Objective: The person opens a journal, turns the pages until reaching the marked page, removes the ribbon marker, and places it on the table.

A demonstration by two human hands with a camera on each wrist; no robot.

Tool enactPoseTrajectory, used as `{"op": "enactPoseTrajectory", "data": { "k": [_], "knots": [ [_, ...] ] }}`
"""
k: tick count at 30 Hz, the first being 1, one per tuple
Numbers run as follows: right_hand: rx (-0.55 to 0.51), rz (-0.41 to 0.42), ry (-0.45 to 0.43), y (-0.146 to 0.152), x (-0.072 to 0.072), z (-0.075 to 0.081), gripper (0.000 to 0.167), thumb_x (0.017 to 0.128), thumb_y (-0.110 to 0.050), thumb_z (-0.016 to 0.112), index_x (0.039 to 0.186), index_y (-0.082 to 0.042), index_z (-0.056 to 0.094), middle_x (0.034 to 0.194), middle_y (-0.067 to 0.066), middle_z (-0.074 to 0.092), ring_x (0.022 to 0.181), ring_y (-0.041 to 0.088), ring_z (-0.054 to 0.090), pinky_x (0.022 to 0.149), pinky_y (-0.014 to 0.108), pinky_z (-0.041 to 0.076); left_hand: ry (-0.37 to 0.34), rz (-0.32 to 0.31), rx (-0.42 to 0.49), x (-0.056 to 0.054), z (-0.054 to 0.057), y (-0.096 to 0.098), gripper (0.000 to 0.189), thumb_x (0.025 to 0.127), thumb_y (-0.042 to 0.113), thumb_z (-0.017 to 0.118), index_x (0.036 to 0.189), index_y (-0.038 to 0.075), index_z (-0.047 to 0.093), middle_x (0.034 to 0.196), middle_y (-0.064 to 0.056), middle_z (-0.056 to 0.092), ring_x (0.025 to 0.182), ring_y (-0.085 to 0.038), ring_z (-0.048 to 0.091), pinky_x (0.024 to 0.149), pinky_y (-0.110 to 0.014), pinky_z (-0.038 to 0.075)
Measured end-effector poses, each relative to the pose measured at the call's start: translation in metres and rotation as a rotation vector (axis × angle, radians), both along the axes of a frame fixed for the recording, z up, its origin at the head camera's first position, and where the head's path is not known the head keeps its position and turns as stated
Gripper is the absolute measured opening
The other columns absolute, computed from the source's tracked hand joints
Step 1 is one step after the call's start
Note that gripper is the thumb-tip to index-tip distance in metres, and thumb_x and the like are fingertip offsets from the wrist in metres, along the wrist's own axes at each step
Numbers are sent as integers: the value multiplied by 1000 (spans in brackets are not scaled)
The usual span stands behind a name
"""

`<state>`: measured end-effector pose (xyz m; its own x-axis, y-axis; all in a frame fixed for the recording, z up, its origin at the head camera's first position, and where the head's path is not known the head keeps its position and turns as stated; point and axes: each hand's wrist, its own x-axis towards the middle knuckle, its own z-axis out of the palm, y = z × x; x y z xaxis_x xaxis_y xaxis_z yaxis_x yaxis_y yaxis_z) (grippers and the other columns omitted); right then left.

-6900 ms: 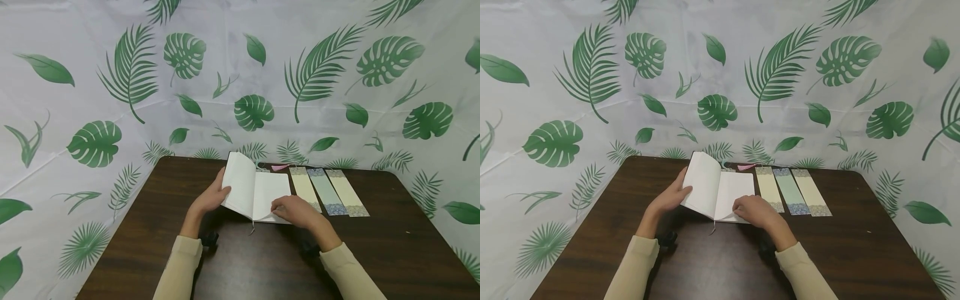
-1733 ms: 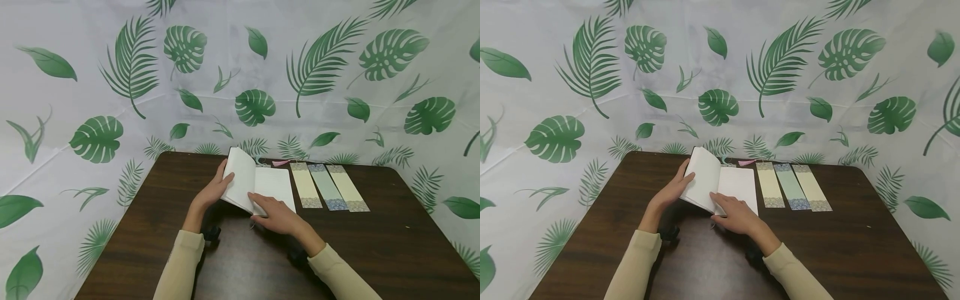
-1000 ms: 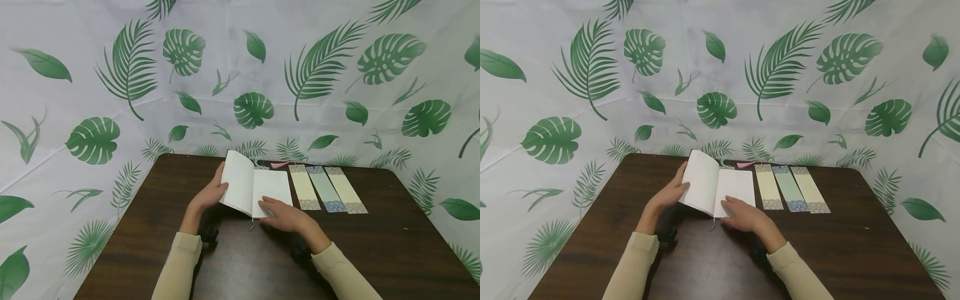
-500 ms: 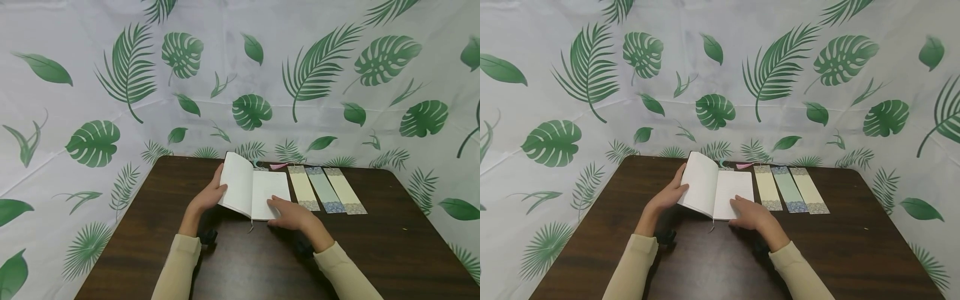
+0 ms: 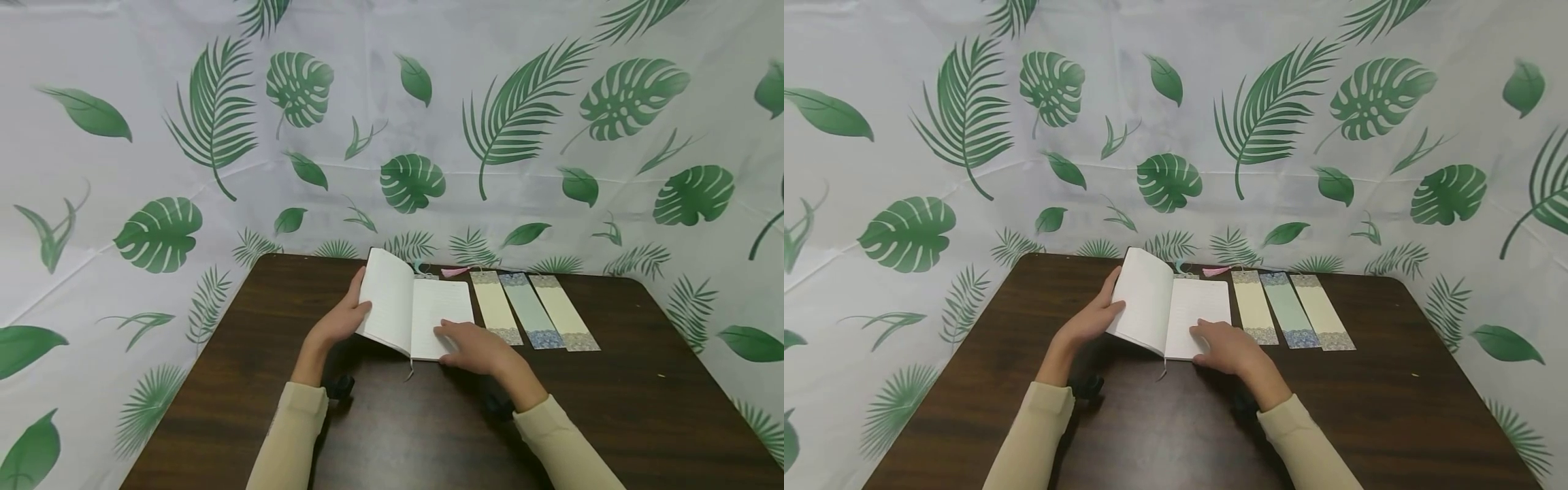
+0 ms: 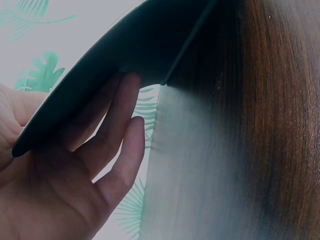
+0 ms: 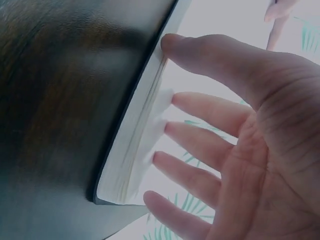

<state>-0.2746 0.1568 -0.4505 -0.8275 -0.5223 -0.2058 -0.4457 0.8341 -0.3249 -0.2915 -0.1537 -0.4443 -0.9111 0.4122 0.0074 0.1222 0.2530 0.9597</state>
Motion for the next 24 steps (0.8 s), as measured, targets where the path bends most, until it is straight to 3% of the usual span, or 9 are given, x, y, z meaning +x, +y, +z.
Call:
{"op": "enactPoseTrajectory", "data": {
  "k": [18, 24],
  "knots": [
    [-78, 43, -101, 8, -1, 10, 51, 105, -29, 71, 152, -12, 62, 167, 17, 48, 152, 43, 47, 122, 62, 38, -17, 12, -7, -3, 2, -1, 76, 114, 9, 34, 170, 10, -18, 180, -14, -19, 167, -32, -6, 133, -60, 4],
    [-95, 52, -103, 10, -3, 10, 52, 102, -27, 75, 150, -11, 64, 166, 19, 49, 151, 45, 46, 122, 63, 38, -14, 7, -2, -3, 3, -2, 76, 114, 7, 33, 170, 7, -18, 179, -16, -18, 166, -35, -4, 133, -62, 5]
  ]
}}
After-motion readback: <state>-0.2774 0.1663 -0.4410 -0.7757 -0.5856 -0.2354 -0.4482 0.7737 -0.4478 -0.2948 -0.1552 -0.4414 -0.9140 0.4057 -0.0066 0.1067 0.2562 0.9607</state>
